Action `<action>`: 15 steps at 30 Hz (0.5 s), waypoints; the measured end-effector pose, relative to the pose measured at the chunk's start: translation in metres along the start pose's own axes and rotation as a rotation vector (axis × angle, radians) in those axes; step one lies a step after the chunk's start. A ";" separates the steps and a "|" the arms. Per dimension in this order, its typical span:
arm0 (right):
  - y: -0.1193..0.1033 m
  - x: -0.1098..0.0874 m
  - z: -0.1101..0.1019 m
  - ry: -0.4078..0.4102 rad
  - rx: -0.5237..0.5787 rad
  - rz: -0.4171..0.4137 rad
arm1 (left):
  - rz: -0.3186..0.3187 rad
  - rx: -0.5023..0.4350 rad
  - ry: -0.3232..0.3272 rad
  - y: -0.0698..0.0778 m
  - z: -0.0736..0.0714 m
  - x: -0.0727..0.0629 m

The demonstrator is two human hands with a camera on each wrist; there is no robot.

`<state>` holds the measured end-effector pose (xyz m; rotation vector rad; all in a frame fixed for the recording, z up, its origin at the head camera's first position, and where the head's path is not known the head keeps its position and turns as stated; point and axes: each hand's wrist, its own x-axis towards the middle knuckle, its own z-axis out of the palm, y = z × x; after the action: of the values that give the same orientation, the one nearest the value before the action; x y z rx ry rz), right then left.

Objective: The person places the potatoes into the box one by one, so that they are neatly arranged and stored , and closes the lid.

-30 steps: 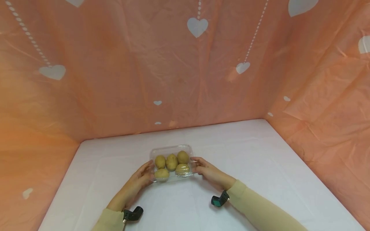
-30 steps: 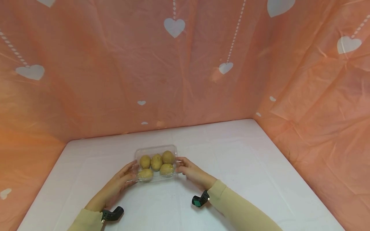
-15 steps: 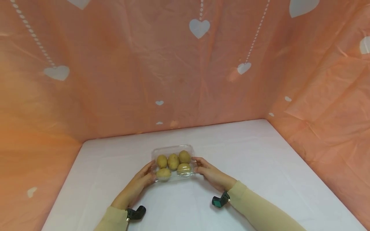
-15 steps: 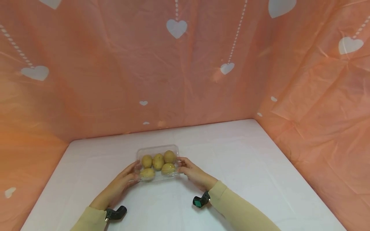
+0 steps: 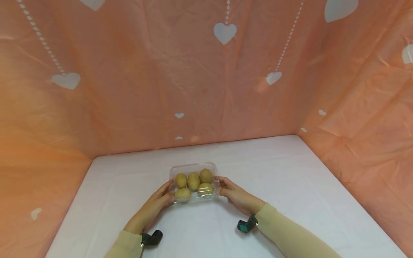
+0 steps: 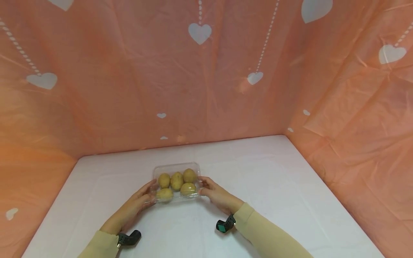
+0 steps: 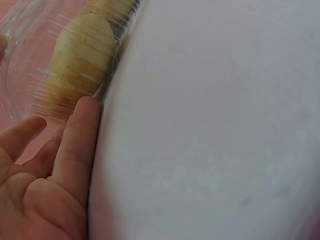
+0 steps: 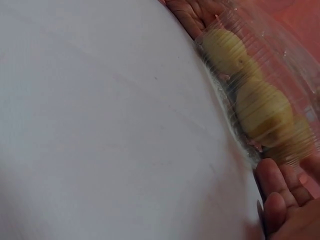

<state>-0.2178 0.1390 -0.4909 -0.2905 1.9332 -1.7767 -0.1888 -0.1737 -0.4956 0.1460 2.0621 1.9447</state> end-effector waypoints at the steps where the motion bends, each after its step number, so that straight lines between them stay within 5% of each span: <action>1: 0.000 -0.001 0.000 -0.001 -0.003 0.000 | -0.001 -0.003 0.000 0.000 0.001 0.000; 15: -0.001 -0.008 -0.003 0.013 -0.032 0.012 | -0.009 -0.007 -0.030 0.001 0.004 -0.001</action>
<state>-0.2127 0.1457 -0.4883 -0.2783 1.9693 -1.7456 -0.1873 -0.1703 -0.4949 0.1628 2.0334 1.9325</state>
